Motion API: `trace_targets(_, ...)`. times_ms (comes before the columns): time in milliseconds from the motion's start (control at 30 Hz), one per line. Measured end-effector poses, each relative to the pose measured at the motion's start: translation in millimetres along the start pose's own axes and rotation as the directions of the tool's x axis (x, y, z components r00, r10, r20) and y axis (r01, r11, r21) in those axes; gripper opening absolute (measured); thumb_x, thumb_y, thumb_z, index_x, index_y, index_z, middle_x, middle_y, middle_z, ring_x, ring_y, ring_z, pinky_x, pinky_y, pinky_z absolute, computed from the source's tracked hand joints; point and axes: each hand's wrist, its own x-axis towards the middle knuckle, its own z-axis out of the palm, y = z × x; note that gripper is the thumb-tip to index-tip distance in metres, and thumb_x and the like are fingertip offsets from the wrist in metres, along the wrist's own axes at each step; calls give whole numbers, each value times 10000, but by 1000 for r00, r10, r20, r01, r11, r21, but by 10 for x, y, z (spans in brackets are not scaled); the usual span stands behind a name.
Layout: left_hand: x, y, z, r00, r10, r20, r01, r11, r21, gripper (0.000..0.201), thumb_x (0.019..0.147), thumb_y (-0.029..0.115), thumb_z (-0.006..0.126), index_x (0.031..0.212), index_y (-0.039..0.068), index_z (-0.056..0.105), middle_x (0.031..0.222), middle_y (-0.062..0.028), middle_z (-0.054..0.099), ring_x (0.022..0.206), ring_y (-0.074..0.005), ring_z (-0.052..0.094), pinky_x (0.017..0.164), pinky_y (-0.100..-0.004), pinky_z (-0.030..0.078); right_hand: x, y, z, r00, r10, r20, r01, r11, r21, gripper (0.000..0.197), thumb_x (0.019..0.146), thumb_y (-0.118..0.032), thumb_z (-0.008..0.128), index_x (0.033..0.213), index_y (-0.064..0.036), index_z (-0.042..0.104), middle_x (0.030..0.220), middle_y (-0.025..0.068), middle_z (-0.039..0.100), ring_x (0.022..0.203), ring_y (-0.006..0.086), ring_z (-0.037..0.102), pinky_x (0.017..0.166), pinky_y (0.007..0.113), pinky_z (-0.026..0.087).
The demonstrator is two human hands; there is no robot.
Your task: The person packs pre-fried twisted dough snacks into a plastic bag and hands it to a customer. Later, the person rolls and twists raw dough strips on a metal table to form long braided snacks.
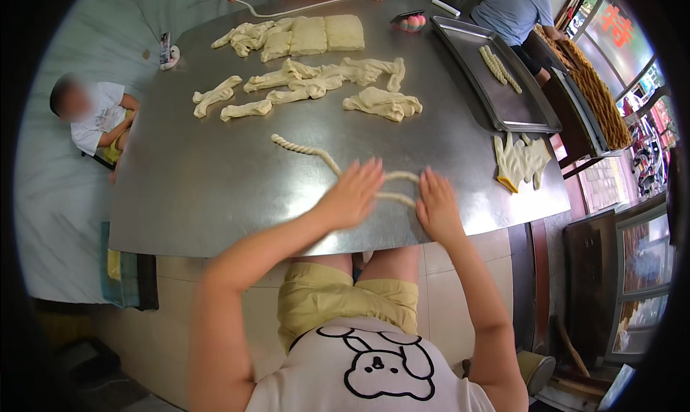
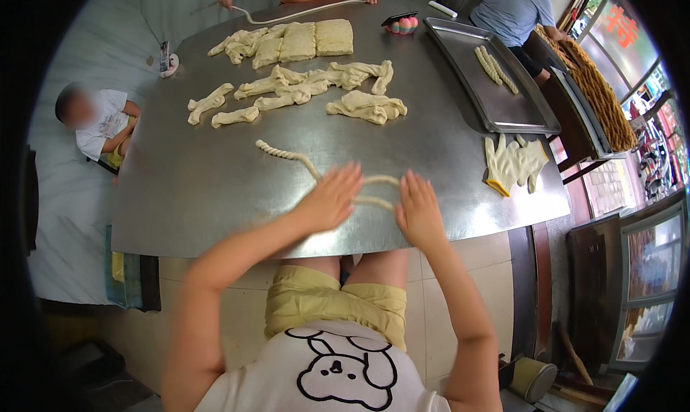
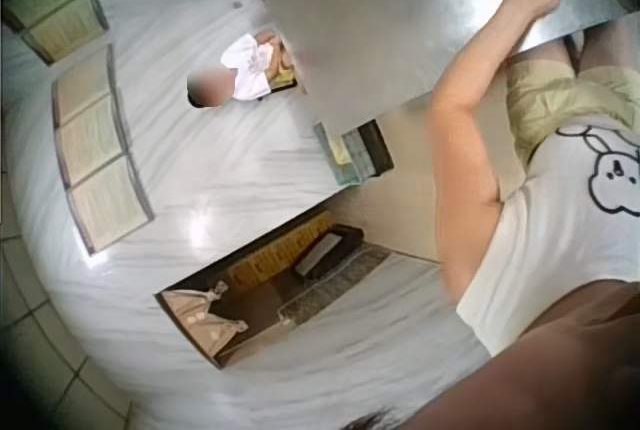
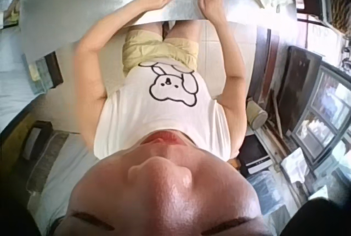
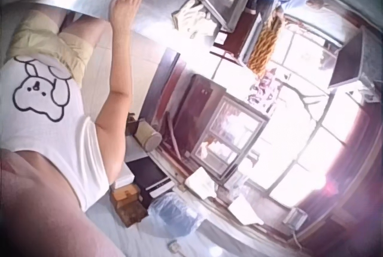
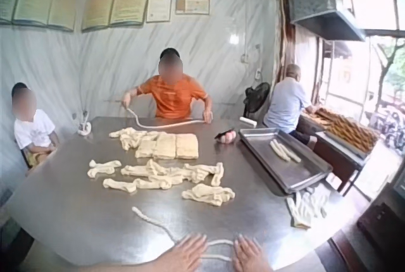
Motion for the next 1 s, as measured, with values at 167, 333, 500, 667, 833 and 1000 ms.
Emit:
trace_targets(167,-361,373,-23,992,-120,24,119,992,36,434,896,163,517,1243,-88,444,1401,-268,354,1342,-371,315,1101,-488,280,-388,104,-107,980,78,185,-128,953,274,261,858,-111,550,1093,-19,616,1180,157,563,1060,325,532,915,430,431)
trace_targets(333,470,-218,31,962,-200,-184,227,964,140,463,897,185,520,1253,-96,425,1404,-261,355,1348,-367,303,1094,-496,285,186,204,175,920,322,223,-348,933,89,266,861,-106,545,1105,-21,609,1317,162,500,1220,320,465,1031,418,374)
trace_targets(500,-309,455,-174,992,-9,122,16,998,-56,592,881,215,540,1349,-94,349,1439,-259,308,1354,-369,292,1106,-495,264,-303,93,-102,992,-6,126,-13,989,147,214,856,-119,564,1036,-27,634,1265,144,547,1194,302,499,1014,405,398)
trace_targets(667,250,131,265,953,-263,-150,248,962,-111,440,897,217,510,1204,-97,480,1396,-278,348,1320,-385,328,1085,-514,274,53,228,107,918,347,190,-378,912,160,162,815,-88,606,957,-29,655,1150,121,613,1067,300,566,919,413,458)
trace_targets(833,244,68,101,998,51,28,-52,998,41,560,918,332,466,1292,-83,427,1443,-239,320,1373,-360,260,1139,-480,163,-60,152,131,996,59,-70,-60,998,-14,193,814,-77,607,990,-3,643,1107,138,611,1013,304,570,863,406,464)
trace_targets(1000,-210,516,-36,998,-49,46,51,998,-46,540,881,274,553,1243,-104,421,1434,-275,304,1357,-395,274,1105,-517,247,-448,66,-102,969,178,172,-221,934,281,277,830,-99,592,1086,6,616,1184,170,564,1041,319,551,902,427,439)
